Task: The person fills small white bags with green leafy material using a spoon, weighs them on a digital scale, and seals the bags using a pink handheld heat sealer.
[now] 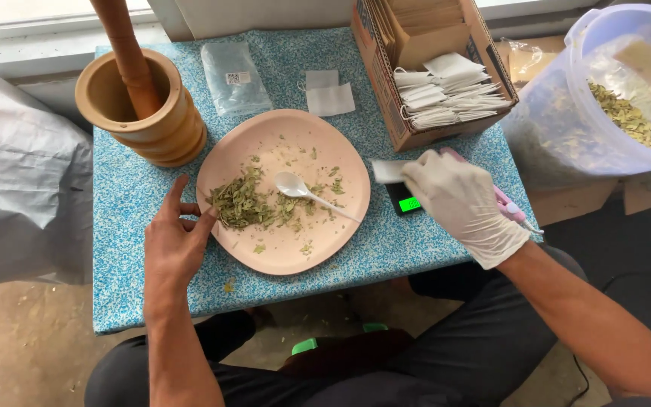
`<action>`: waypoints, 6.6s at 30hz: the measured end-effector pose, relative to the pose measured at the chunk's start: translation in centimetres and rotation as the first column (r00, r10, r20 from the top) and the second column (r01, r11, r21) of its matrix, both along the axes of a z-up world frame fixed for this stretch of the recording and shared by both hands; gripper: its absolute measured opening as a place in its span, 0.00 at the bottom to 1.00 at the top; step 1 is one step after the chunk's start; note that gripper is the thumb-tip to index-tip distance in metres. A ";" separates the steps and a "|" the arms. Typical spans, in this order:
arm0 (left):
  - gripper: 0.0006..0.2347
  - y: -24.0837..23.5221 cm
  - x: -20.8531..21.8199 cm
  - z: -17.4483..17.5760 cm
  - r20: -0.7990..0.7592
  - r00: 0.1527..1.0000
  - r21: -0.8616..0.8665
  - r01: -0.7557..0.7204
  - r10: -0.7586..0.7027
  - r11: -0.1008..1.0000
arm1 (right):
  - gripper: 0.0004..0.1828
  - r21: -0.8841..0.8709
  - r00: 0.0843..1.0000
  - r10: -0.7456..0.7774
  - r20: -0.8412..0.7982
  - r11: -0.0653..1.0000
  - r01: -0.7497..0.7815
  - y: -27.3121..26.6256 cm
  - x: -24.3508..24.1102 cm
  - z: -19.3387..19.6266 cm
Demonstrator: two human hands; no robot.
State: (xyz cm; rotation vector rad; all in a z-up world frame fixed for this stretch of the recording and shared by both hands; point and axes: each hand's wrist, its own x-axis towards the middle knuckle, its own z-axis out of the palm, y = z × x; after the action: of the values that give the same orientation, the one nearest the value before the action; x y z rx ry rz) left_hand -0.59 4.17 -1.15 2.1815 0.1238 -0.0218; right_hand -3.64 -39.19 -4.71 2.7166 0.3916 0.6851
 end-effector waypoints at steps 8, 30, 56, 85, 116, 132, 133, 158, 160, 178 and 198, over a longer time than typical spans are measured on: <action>0.26 1.8 0.5 -0.4 -0.049 0.999 -0.092 -0.010 0.006 0.996 | 0.22 0.743 0.827 0.081 -0.556 0.494 0.452 0.6 -1.0 13.2; 0.12 2.5 0.7 -2.6 0.312 0.950 0.150 -0.066 0.016 0.986 | 0.07 0.629 0.961 0.168 -0.218 0.778 0.006 -3.8 0.0 11.2; 0.12 -1.5 2.6 1.4 0.651 0.744 0.115 0.098 -0.149 0.989 | 0.30 0.120 0.994 0.038 -0.106 0.992 -0.025 3.9 0.9 -0.5; 0.14 -13.1 1.3 1.4 0.295 0.888 -0.636 0.458 -0.353 0.621 | 0.05 0.933 0.883 0.390 -0.261 -0.132 0.334 7.5 2.2 8.7; 0.33 -11.8 1.9 0.9 0.086 0.929 -0.834 0.265 -0.360 0.484 | 0.35 0.437 0.577 -0.069 -0.814 0.583 0.685 -0.5 -2.6 14.6; 0.32 -10.5 2.1 0.5 0.133 0.907 -0.820 0.327 -0.401 0.469 | 0.30 0.496 0.632 0.220 -0.743 0.815 0.299 8.1 4.7 15.2; 0.33 -10.5 2.2 0.6 0.107 0.908 -0.821 0.310 -0.404 0.479 | 0.30 0.502 0.632 0.221 -0.742 0.808 0.307 8.2 4.8 15.2; 0.28 -10.2 3.0 -1.2 0.089 0.916 -0.712 0.334 -0.392 0.617 | 0.26 0.564 0.696 0.327 -0.639 0.814 0.136 7.0 5.7 12.8; 0.21 -10.0 3.0 -0.5 0.185 0.932 -0.684 0.351 -0.313 0.640 | 0.26 0.565 0.730 0.323 -0.602 0.818 0.104 7.0 5.5 12.6; 0.07 -7.7 2.9 2.0 0.555 0.777 -0.196 0.470 -0.297 0.861 | 0.27 0.598 0.667 0.415 -0.619 0.800 0.057 7.0 4.4 11.1; 0.36 -8.7 2.4 -0.2 0.225 0.842 -0.666 0.501 -0.491 0.553 | 0.25 0.782 0.571 0.539 -0.620 0.487 0.389 7.1 4.3 13.9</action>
State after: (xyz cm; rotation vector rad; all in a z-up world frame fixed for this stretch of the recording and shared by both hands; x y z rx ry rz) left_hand 1.81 -4.58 -1.34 1.3604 -0.4638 -0.3304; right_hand 0.71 -32.07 9.24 3.9395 0.4487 -0.8366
